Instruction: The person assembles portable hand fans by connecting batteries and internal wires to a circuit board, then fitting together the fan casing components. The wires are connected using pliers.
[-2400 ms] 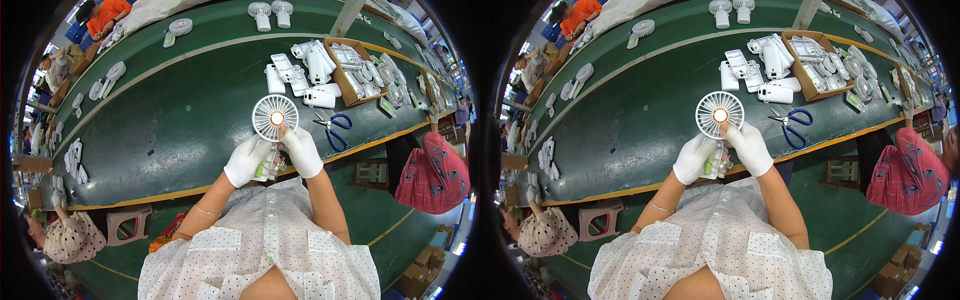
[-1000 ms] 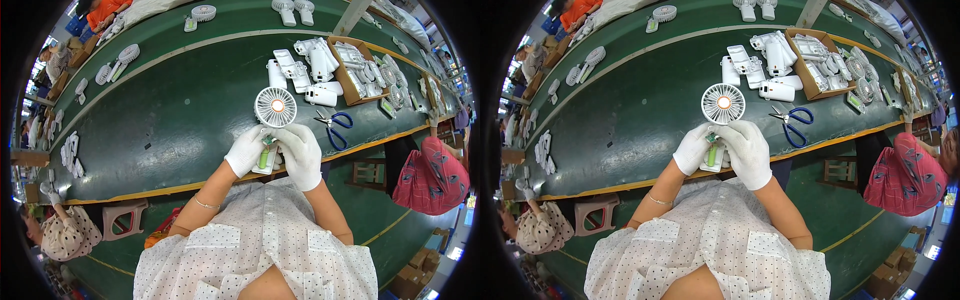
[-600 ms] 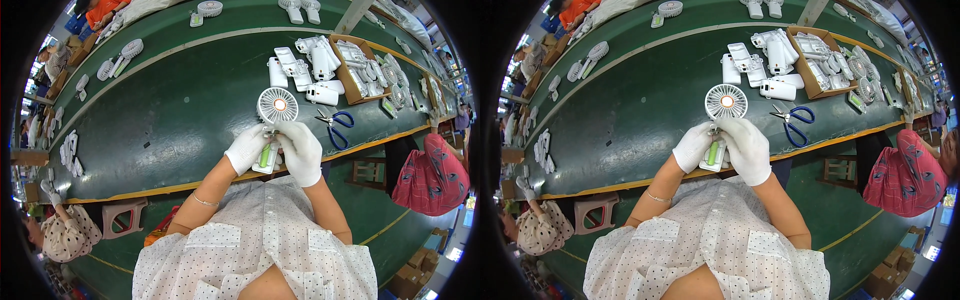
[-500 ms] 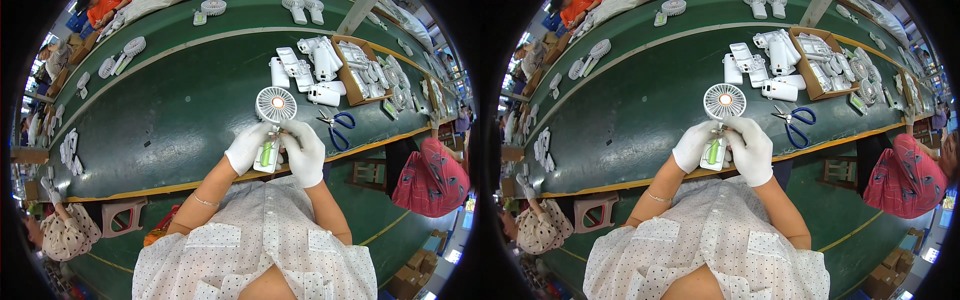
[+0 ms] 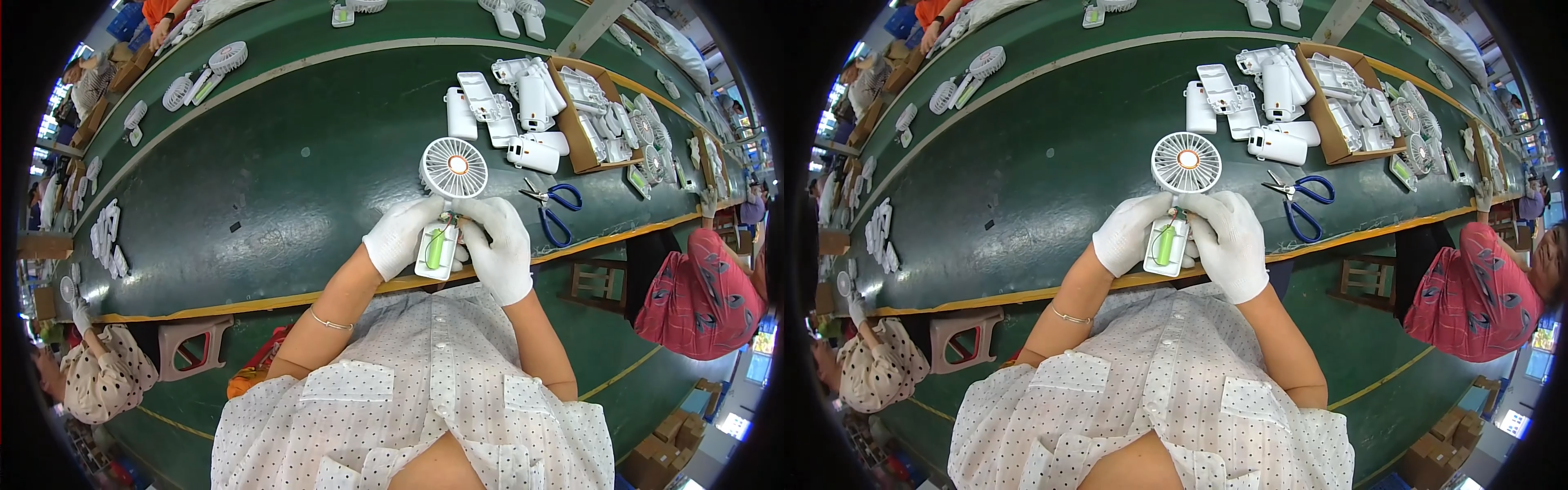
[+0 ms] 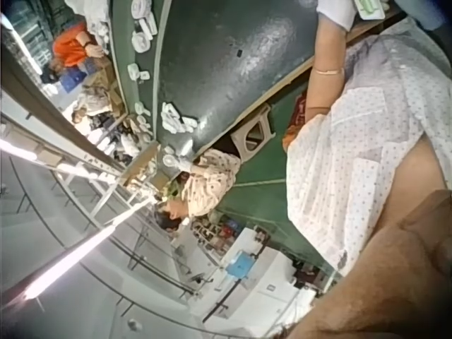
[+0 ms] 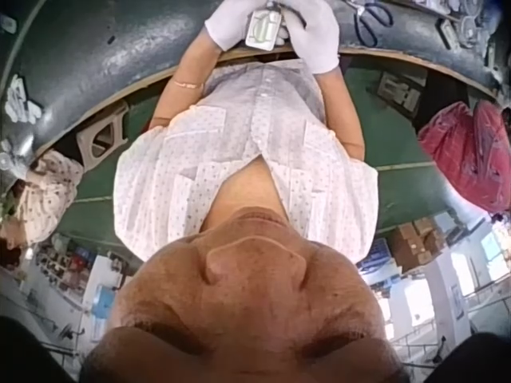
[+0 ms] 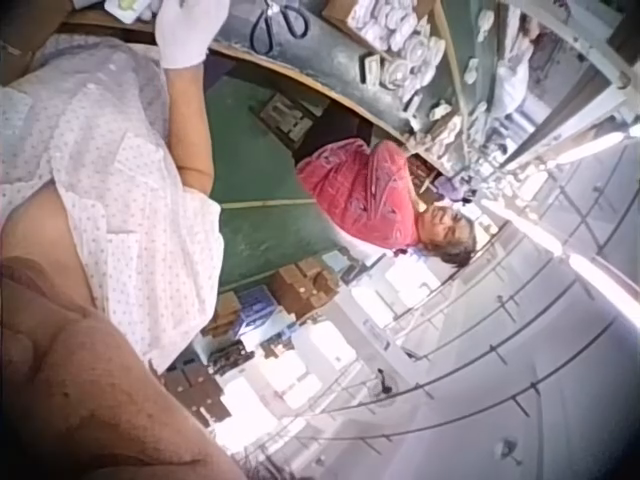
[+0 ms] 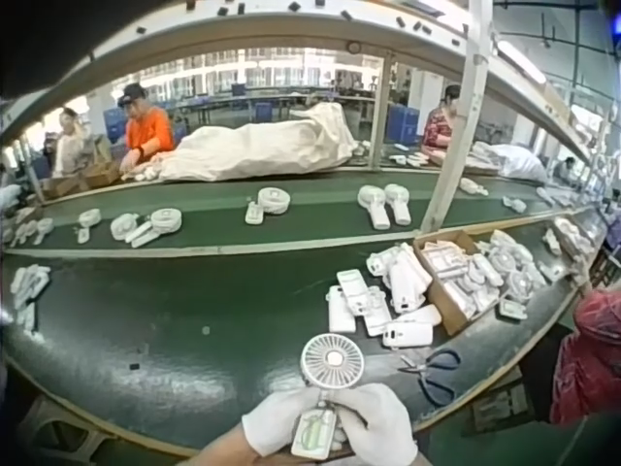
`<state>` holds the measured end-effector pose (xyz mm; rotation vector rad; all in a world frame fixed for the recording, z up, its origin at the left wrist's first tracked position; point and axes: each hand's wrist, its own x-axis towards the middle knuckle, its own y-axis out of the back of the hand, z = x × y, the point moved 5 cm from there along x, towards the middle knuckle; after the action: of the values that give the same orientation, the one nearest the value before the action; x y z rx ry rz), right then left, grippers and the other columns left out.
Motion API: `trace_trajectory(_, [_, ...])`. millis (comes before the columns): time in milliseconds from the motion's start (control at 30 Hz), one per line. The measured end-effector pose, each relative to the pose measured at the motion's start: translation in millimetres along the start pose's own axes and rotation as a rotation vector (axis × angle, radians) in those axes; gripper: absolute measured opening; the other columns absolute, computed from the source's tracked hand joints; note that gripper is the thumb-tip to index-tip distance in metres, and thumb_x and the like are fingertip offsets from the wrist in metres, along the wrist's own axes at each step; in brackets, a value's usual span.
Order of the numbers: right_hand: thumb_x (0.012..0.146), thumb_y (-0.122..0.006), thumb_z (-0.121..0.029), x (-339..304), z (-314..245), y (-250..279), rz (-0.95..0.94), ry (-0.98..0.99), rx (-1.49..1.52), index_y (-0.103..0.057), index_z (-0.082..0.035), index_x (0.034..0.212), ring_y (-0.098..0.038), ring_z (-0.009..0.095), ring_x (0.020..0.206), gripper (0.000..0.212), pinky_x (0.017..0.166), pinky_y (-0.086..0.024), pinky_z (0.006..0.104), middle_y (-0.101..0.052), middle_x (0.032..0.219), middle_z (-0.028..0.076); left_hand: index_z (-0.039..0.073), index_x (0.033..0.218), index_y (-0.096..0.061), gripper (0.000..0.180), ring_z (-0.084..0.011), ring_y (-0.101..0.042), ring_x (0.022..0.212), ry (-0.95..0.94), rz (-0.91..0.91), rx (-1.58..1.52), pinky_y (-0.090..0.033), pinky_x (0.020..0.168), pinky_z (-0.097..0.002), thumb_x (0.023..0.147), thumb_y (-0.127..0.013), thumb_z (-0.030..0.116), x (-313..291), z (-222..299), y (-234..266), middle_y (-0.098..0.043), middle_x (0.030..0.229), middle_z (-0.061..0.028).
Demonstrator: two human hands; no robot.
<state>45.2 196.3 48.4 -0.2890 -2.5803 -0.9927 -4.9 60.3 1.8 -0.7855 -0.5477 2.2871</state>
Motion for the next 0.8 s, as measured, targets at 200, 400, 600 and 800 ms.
trace_trajectory(200, [0.08, -0.067, 0.004, -6.1, -2.8, -5.6, 0.038, 0.122, -0.138, -0.072, -0.009, 0.104, -0.06, 0.026, 0.082, 0.028, 0.073, -0.049, 0.0365, -0.062, 0.085, 0.008, -0.002, 0.107, -0.062, 0.023, -0.0192, -0.07, 0.085, -0.323, -0.011, 0.499, -0.059, 0.075, -0.0323, 0.099, -0.052, 0.018, 5.7, 0.6, 9.3, -0.068, 0.099, -0.0135])
trace_trajectory(400, [0.075, -0.068, 0.001, -7.7, -12.0, -7.7, 0.017, 0.247, -0.342, -0.072, -0.012, 0.106, -0.058, 0.025, 0.078, 0.034, 0.069, -0.048, 0.0367, -0.059, 0.084, 0.005, 0.001, 0.104, -0.064, 0.014, -0.0238, -0.069, 0.085, -0.316, 0.026, 0.374, -0.057, 0.077, -0.0338, 0.091, -0.059, 0.003, 10.2, -6.1, 14.8, -0.069, 0.098, -0.0142])
trace_trajectory(600, [0.075, -0.07, -0.003, -6.6, -16.6, -11.4, -0.051, 0.283, -0.445, -0.072, -0.013, 0.108, -0.059, 0.025, 0.078, 0.034, 0.067, -0.049, 0.036, -0.059, 0.086, 0.004, 0.002, 0.104, -0.064, 0.015, -0.0303, -0.069, 0.085, -0.313, 0.022, 0.341, -0.056, 0.076, -0.0349, 0.089, -0.061, 0.003, 14.5, -8.8, 22.0, -0.069, 0.094, -0.0155])
trace_trajectory(800, [0.073, -0.066, -0.007, 2.9, -23.0, -12.3, -0.068, 0.368, -0.44, -0.07, -0.01, 0.11, -0.057, 0.026, 0.074, 0.037, 0.065, -0.049, 0.0392, -0.058, 0.081, 0.005, 0.001, 0.105, -0.065, 0.018, -0.0216, -0.07, 0.089, -0.312, 0.05, 0.494, -0.057, 0.08, -0.0347, 0.099, -0.051, 0.01, 12.0, 3.2, 19.7, -0.069, 0.099, -0.0087])
